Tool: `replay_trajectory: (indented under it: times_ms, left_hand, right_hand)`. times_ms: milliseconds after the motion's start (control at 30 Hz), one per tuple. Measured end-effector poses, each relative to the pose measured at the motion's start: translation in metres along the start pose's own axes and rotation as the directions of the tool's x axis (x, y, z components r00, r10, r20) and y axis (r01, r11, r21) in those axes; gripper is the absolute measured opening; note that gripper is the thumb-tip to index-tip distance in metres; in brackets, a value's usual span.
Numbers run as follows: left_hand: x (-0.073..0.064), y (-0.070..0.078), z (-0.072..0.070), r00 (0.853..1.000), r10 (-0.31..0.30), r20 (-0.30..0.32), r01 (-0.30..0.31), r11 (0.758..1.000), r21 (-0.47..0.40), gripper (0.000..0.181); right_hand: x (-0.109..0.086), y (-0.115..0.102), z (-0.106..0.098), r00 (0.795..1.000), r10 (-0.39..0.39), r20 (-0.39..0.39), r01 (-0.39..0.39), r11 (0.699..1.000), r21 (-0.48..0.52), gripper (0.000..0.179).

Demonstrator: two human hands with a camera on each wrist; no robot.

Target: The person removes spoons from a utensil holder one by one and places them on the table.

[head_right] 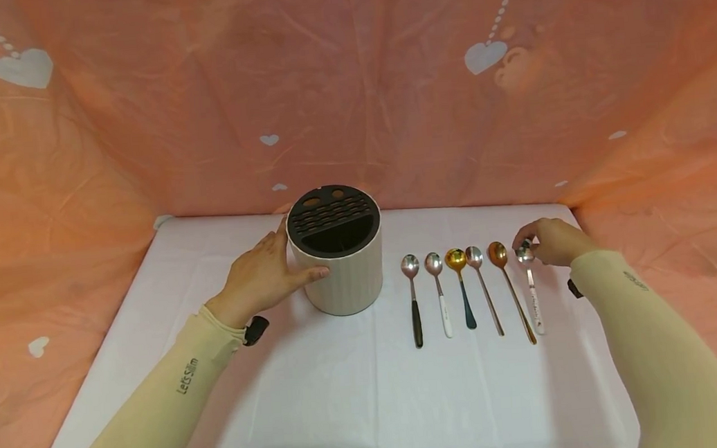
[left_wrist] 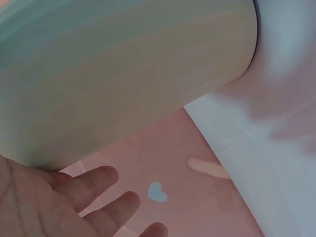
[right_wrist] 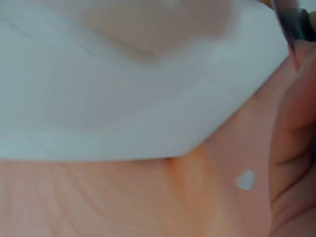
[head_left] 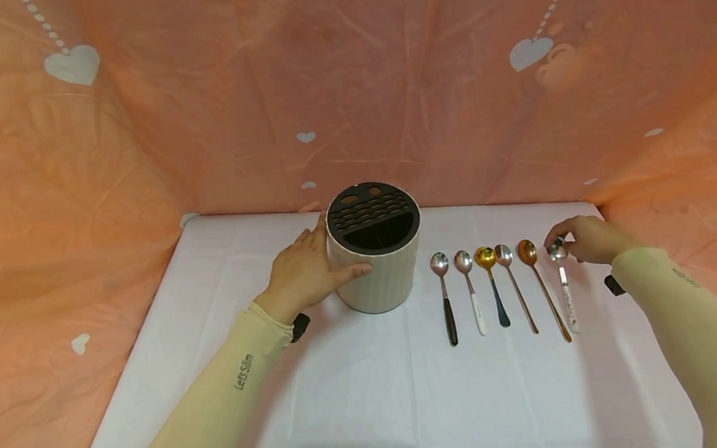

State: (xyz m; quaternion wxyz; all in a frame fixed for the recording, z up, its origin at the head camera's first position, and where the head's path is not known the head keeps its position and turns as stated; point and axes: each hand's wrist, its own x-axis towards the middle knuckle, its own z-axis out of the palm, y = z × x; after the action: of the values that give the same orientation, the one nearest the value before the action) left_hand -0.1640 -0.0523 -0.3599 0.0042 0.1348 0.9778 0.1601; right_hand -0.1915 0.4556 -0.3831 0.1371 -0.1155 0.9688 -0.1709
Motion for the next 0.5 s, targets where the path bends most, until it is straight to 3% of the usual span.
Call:
replay_trajectory:
  times_ms: [200,500]
  left_hand:
    - [0.0,0.0,0.0,1.0,0.006,0.004,-0.006,1.0,0.002,0.122]
    - [0.0,0.0,0.0,1.0,-0.006,0.009,0.006,1.0,-0.001,0.121]
  right_hand:
    - [-0.005,0.014,0.013,0.997,0.068,-0.033,-0.065,0.993,0.1,0.023]
    - [-0.006,0.015,0.02,0.995,0.095,-0.04,-0.089,0.986,0.141,0.023]
